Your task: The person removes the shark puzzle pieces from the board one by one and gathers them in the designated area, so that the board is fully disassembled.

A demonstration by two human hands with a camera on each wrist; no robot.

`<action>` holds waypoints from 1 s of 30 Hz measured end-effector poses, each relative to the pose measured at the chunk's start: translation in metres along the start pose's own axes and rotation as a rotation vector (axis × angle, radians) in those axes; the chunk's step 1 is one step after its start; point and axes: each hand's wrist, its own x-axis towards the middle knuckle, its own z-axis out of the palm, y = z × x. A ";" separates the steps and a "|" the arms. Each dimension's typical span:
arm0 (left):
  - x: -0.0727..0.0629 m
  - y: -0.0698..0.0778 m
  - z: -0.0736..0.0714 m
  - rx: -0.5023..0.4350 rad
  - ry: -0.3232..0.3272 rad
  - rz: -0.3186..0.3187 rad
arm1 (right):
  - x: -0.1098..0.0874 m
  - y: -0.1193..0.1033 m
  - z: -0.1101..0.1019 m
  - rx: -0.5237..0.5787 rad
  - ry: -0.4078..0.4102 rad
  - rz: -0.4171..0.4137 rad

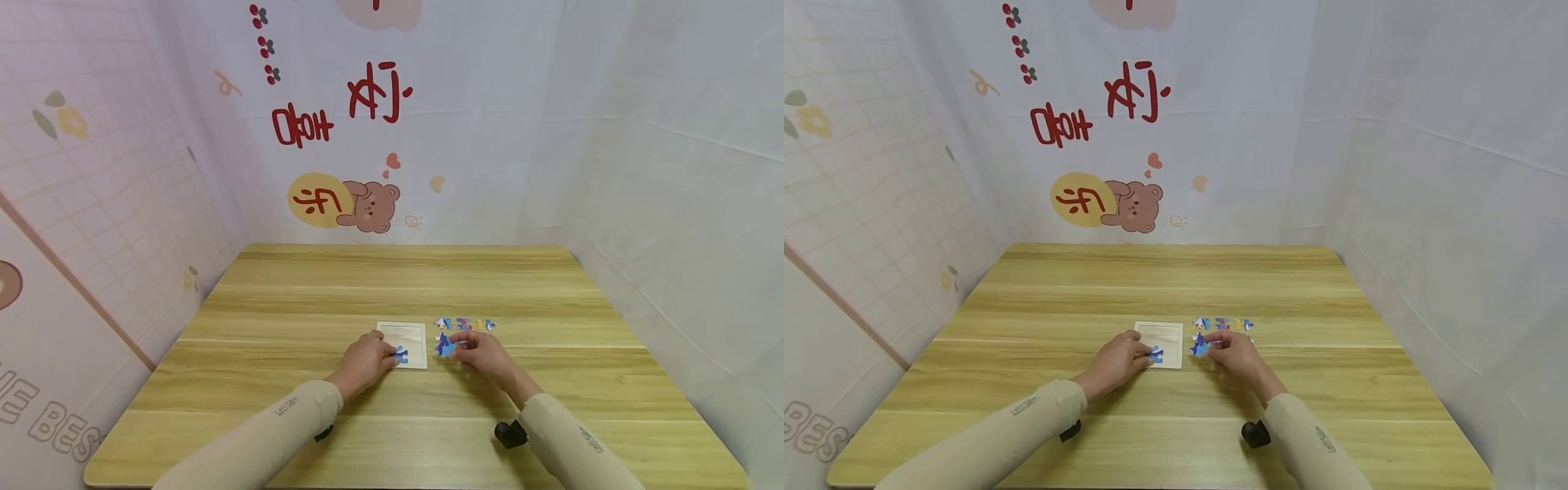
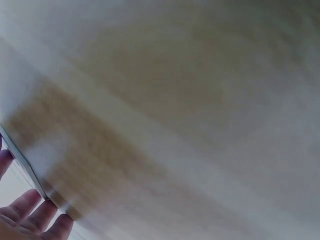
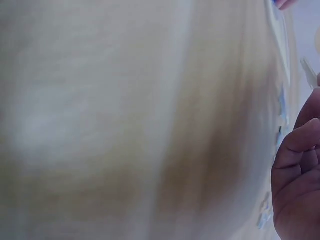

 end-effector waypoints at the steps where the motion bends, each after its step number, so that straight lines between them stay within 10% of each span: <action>1: 0.000 0.000 0.000 0.000 0.000 0.002 | -0.001 0.002 0.000 0.002 -0.014 0.006; 30: -0.001 0.002 0.000 -0.006 -0.010 -0.007 | -0.006 0.010 0.004 -0.085 -0.017 0.047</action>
